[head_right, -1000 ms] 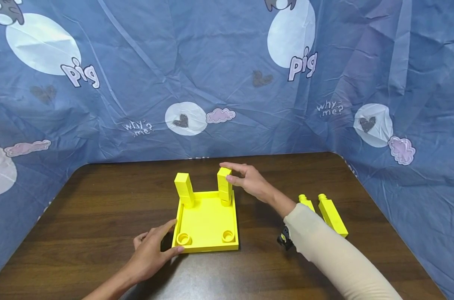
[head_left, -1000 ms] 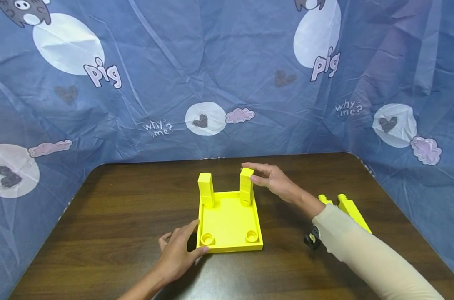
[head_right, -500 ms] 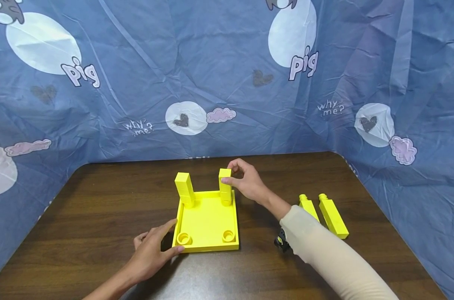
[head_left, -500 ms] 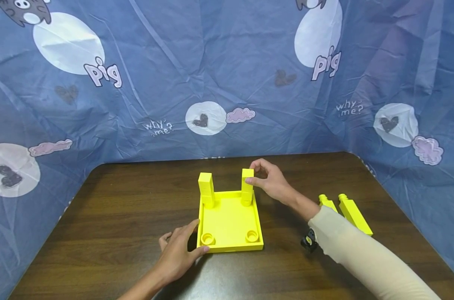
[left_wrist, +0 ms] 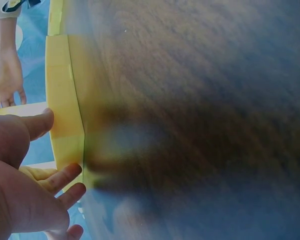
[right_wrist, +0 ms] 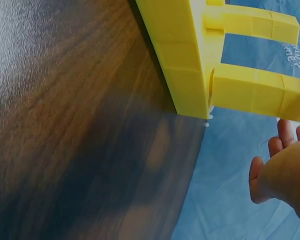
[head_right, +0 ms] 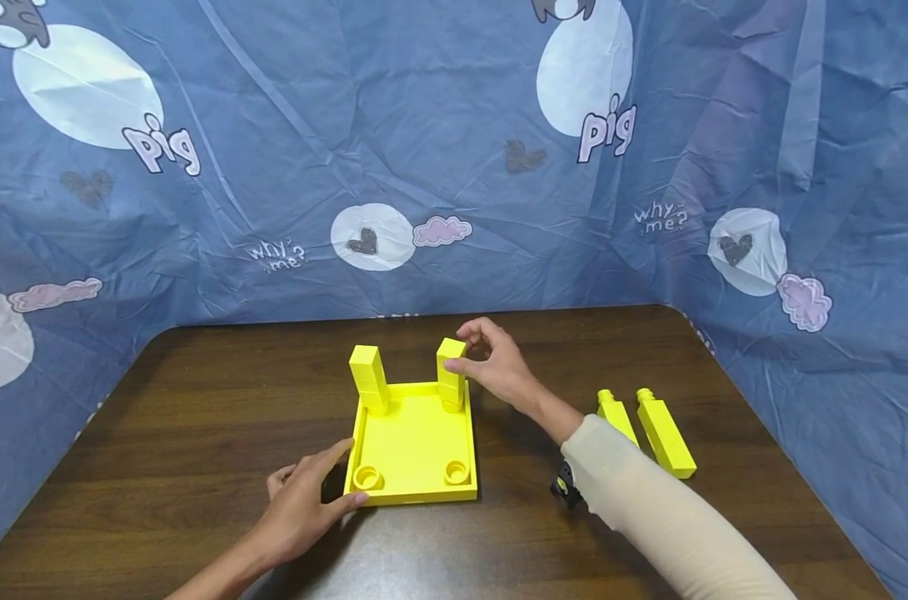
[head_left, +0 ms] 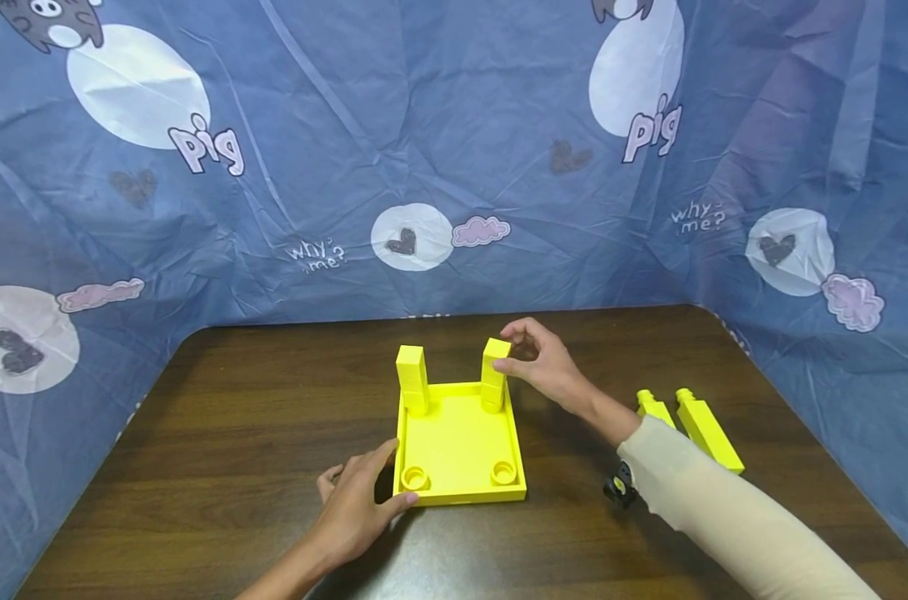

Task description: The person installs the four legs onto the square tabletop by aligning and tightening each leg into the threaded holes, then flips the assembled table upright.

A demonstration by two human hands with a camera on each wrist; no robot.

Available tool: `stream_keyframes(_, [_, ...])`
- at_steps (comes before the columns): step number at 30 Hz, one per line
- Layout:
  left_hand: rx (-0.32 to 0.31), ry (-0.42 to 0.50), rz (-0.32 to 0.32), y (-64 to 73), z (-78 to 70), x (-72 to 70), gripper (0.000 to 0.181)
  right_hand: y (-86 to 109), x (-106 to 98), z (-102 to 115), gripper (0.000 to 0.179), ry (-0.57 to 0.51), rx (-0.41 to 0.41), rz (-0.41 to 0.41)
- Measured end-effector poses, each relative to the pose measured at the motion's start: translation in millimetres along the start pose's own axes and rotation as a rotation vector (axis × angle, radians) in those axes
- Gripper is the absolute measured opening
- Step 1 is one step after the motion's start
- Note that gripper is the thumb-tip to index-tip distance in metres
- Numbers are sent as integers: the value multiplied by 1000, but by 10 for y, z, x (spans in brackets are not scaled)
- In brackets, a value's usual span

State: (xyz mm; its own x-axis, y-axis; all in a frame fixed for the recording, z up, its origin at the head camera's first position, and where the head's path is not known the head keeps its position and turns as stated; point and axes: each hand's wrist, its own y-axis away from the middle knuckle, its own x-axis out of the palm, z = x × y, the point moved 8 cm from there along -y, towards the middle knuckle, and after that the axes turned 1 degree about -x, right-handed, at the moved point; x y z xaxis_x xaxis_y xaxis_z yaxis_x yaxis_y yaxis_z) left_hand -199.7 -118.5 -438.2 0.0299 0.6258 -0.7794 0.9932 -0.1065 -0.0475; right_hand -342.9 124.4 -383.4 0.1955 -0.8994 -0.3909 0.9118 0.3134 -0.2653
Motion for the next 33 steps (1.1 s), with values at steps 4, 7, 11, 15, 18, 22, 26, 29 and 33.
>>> stream_keyframes(4, [-2, -1, -3, 2, 4, -4, 72, -5, -7, 10, 58, -3, 1, 57])
stream_keyframes(7, [-3, -3, -6, 3, 8, -9, 72, -16, 1, 32, 63, -8, 4, 107])
stream_keyframes(11, [1, -3, -6, 1, 9, -8, 72, -28, 24, 45, 61, 13, 8, 159])
stream_keyframes(15, [2, -3, -7, 3, 10, -7, 71, -27, 52, 68, 53, 53, -12, 190])
stream_keyframes(18, [3, -2, -8, 6, 11, -8, 71, -22, 60, 78, 48, 63, -18, 186])
stream_keyframes(22, [3, -2, -10, 7, 12, -9, 72, -23, 51, 67, 44, 84, -8, 134])
stream_keyframes(26, [0, -6, -9, 5, 12, -9, 71, -37, 59, 56, 38, 89, -17, 62])
stream_keyframes(29, [-5, -6, -6, 3, 9, -6, 71, -39, 88, 35, 36, 79, -1, 24])
stream_keyframes(33, [-8, -10, -3, 3, 1, -5, 71, -33, 122, 14, 37, 86, 40, -6])
